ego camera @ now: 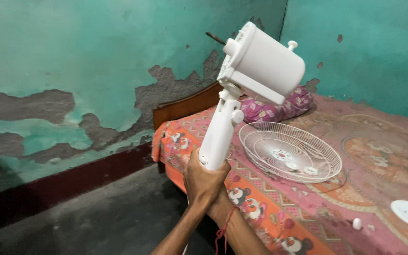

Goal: The person uses a screwdriver to unscrew the rear housing of a pedestal fan, then removes the fan guard and works on the motor housing, at one point setting a small part on the bed before resuming unscrewing. The episode ends while the person continues working on the fan motor.

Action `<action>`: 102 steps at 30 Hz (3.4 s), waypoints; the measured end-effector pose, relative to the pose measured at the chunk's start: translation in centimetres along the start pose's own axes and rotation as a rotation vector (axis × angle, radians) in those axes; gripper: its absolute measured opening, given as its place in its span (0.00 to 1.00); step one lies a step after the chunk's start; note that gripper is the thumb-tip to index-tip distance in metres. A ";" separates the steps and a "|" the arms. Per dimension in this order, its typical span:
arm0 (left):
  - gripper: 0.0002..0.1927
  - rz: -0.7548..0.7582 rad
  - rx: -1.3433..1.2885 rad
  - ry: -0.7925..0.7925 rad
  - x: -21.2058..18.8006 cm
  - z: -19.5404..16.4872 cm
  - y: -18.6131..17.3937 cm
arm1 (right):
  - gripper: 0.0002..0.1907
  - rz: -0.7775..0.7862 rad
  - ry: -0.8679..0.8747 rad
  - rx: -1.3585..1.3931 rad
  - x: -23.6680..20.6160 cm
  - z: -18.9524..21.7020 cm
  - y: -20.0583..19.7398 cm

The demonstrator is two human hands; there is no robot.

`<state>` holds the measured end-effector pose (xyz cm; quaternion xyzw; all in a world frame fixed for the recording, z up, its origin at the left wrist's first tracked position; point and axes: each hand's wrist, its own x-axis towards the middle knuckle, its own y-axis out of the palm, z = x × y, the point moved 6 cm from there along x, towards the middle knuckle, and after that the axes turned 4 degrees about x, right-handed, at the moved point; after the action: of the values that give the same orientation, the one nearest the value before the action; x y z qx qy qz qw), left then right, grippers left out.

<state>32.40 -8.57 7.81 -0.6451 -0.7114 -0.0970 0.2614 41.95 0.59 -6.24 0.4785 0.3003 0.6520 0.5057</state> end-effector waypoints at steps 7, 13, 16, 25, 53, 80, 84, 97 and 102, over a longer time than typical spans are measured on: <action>0.31 0.033 0.034 -0.056 -0.5 -0.9 4.4 | 0.16 0.065 0.013 0.144 -0.2 3.9 -1.3; 0.31 0.086 0.049 -0.046 -0.5 -1.1 7.1 | 0.19 -0.196 -0.068 -0.080 -2.3 6.8 -2.2; 0.31 0.085 0.035 -0.032 -0.5 -1.0 8.0 | 0.22 -0.192 -0.054 -0.120 -2.3 8.4 -3.0; 0.32 0.030 0.081 0.008 -0.8 -0.8 11.2 | 0.19 0.169 0.107 0.394 -1.2 7.4 -3.4; 0.32 0.042 0.045 0.066 -1.3 -1.0 13.9 | 0.20 0.098 0.240 0.791 -2.8 9.7 -6.1; 0.20 0.135 -0.345 0.343 1.9 11.1 -14.0 | 0.09 -0.566 0.329 -0.647 -15.6 0.6 -7.6; 0.16 0.214 -0.464 0.209 3.8 15.3 -18.5 | 0.10 -0.659 0.324 -0.911 -16.8 -3.0 -11.2; 0.40 0.724 -0.698 0.165 6.2 18.4 -17.6 | 0.14 -0.791 0.289 -1.381 -22.7 -15.9 -26.6; 0.42 0.764 -0.642 0.214 6.9 21.3 -17.9 | 0.13 -0.841 0.354 -1.495 -24.8 -20.6 -29.5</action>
<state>9.58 4.88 -3.12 -0.8933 -0.3284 -0.2739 0.1383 34.53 -11.86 -47.49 -0.2369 0.0198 0.5022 0.8314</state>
